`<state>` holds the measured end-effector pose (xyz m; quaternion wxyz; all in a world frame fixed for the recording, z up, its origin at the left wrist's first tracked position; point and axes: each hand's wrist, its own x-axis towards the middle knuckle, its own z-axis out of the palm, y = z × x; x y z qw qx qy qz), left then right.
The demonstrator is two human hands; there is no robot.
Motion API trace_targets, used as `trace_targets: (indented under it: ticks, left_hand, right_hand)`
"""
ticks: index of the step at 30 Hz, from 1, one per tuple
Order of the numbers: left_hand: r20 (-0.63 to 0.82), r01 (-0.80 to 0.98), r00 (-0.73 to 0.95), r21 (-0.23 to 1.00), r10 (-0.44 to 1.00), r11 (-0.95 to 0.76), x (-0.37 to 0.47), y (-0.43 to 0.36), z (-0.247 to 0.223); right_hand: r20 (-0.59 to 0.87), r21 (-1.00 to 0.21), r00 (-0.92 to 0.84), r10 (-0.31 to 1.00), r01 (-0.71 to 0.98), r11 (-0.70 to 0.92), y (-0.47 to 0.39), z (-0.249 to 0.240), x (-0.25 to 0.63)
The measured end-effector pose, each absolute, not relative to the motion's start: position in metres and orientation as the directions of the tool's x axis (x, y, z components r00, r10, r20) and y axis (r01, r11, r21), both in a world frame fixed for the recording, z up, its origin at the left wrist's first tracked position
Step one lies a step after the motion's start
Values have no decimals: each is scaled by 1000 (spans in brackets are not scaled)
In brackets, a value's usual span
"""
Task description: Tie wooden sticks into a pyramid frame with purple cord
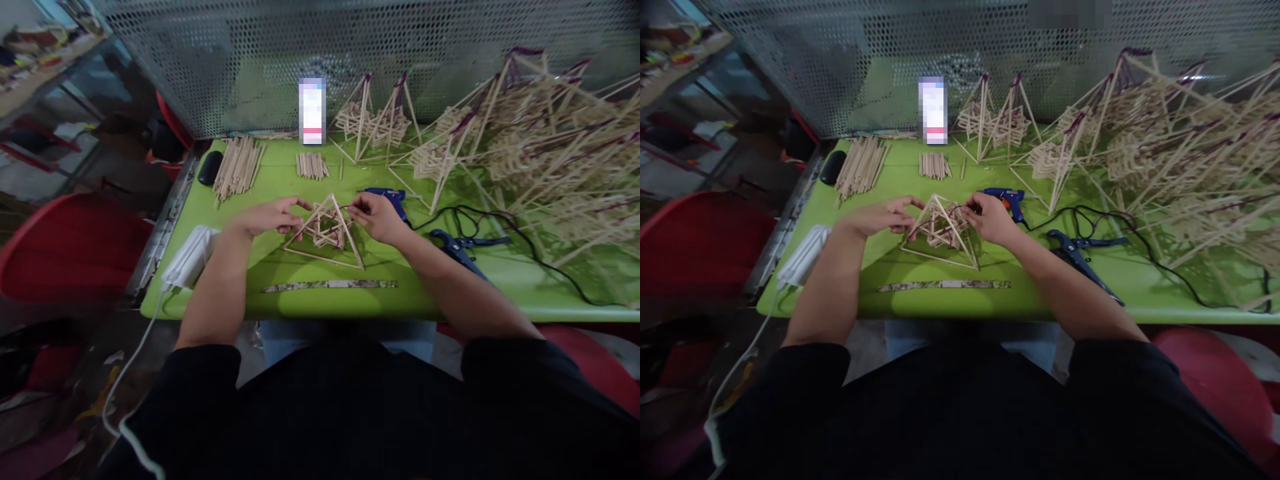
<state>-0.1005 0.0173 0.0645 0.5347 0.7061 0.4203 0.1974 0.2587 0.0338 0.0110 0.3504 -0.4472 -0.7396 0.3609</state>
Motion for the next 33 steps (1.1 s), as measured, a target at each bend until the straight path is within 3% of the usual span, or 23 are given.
trace_targets:
  ticks: [7,16,20,33]
  left_hand:
    - [-316,359,477,922,820,147,-94,21,60]
    - [-63,170,340,985,938,4,-83,13,67]
    - [-25,125,266,992,964,-9,-82,9,71]
    - [-107,420,289,907,951,-25,-82,5,73]
  right_hand:
    - [224,-868,-309,924,368,333,27,19,260]
    - [197,-952,-317,928,163,258,12,43,257]
    - [187,-969,-321,929,94,227,5,57,253]
    - [144,-923,-270,952,311,227,9,39,254]
